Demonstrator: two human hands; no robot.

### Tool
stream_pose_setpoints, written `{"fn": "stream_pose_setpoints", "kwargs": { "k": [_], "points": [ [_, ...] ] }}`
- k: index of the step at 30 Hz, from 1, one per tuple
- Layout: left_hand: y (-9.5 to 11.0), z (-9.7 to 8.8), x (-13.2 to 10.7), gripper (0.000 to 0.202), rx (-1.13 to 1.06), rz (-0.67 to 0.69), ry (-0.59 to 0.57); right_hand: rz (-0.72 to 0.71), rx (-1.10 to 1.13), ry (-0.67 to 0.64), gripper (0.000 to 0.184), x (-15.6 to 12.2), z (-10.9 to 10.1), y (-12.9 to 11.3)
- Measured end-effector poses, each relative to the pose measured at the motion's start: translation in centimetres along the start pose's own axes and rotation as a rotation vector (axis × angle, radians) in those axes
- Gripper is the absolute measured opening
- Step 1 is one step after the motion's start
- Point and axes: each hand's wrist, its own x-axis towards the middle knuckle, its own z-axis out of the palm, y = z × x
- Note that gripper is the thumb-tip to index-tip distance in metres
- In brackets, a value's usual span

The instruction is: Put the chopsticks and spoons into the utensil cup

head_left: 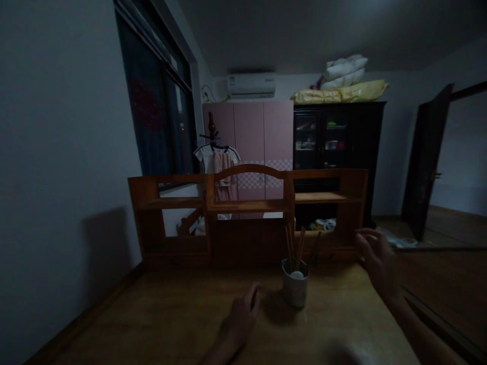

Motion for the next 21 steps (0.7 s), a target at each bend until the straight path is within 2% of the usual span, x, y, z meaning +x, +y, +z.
{"fn": "stream_pose_setpoints", "kwargs": {
  "k": [2,4,6,8,11,14,18,21],
  "points": [
    [0.6,-0.2,0.0,0.032,0.035,0.065,-0.072,0.159,-0.022,-0.196,0.043,-2.1,-0.3,3.2],
    [1.5,-0.5,0.2,0.032,0.076,0.134,-0.134,0.279,-0.006,-0.377,0.050,-4.8,0.1,5.1],
    [2.3,-0.7,0.6,0.032,0.113,0.187,-0.161,0.335,0.055,-0.539,0.059,-7.4,1.2,5.9],
    [2.8,-0.8,1.0,0.031,0.116,0.211,-0.140,0.339,0.130,-0.608,0.065,-9.7,3.0,6.0],
    [2.9,-0.3,1.3,0.031,0.064,0.172,-0.047,0.351,0.206,-0.647,0.064,-12.1,6.0,5.5],
    [2.2,0.4,1.3,0.029,-0.011,0.077,0.041,0.421,0.359,-0.688,0.065,-13.3,8.3,4.4],
    [1.3,1.0,1.0,0.029,-0.115,-0.058,0.090,0.434,0.449,-0.667,0.072,-13.5,9.5,2.7],
    [1.0,1.1,0.8,0.033,-0.154,-0.124,0.096,0.423,0.488,-0.674,0.069,-13.5,10.1,2.7]
  ]
}}
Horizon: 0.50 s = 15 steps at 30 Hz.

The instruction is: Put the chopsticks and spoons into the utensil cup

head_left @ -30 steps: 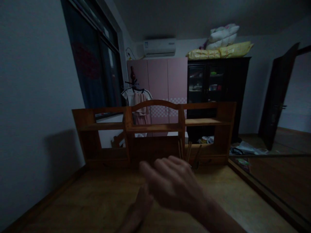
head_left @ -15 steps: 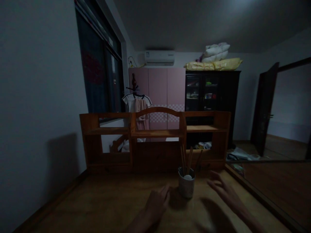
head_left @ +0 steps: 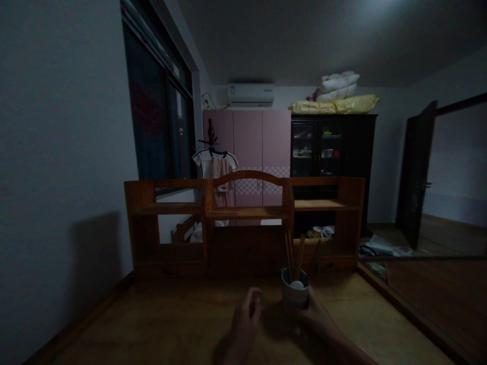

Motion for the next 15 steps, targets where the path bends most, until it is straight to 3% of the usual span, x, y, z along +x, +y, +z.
{"fn": "stream_pose_setpoints", "kwargs": {
  "k": [6,12,15],
  "points": [
    [0.3,0.4,-0.7,0.031,0.087,0.065,-0.016,0.048,-0.056,0.014,0.054,0.4,-0.6,1.5],
    [2.3,0.0,-1.4,0.031,0.082,0.045,-0.127,0.122,-0.051,0.214,0.055,-0.6,-1.0,0.5],
    [2.2,0.0,-1.5,0.033,0.074,0.055,-0.139,0.103,-0.059,0.139,0.052,-1.0,-0.8,-0.2]
  ]
}}
